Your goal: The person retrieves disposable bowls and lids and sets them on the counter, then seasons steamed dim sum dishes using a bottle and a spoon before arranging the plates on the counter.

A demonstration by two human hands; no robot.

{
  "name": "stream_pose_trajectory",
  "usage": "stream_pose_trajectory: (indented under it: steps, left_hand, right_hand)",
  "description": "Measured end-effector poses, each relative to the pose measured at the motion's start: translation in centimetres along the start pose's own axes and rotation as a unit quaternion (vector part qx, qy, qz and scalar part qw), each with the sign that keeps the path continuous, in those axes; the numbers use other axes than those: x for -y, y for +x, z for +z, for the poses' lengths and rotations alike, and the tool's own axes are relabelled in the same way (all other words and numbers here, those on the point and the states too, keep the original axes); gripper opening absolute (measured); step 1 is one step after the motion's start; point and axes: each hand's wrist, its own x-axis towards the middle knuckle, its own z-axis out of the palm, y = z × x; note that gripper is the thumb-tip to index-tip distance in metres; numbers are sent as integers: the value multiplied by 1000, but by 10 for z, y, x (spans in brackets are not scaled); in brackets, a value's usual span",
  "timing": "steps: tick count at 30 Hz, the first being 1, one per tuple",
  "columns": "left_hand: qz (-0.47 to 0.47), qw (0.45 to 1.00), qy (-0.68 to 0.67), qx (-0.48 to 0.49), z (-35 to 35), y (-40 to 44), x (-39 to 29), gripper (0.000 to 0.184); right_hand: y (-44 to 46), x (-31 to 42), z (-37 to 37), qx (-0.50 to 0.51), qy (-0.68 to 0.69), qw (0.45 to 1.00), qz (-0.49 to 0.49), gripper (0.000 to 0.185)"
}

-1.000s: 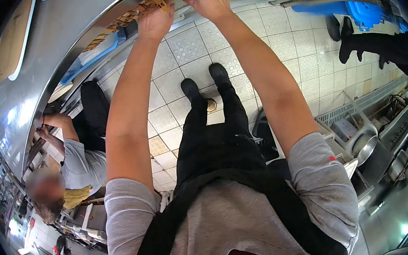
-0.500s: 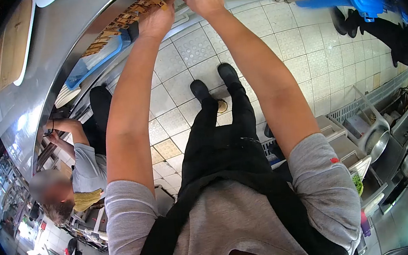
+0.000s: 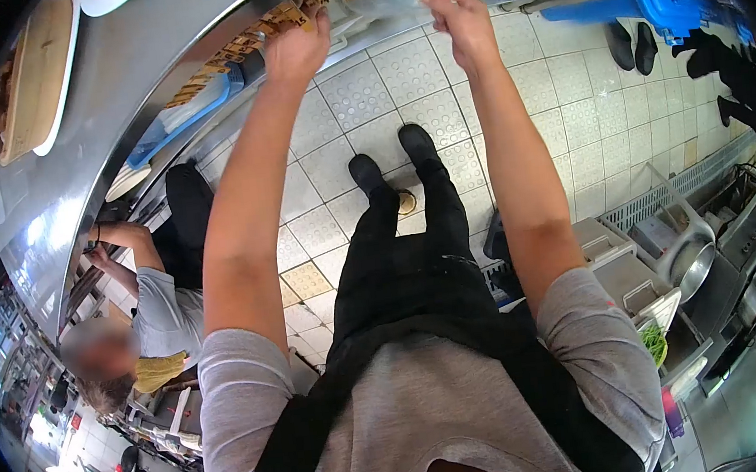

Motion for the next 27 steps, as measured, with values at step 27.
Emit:
stream_pose_trajectory:
  steps: [27]
  left_hand:
    - [-61,329,-942,22,-206,-119,-168,49]
  right_hand:
    - [-190,247,2,282,-99,936,-185,39]
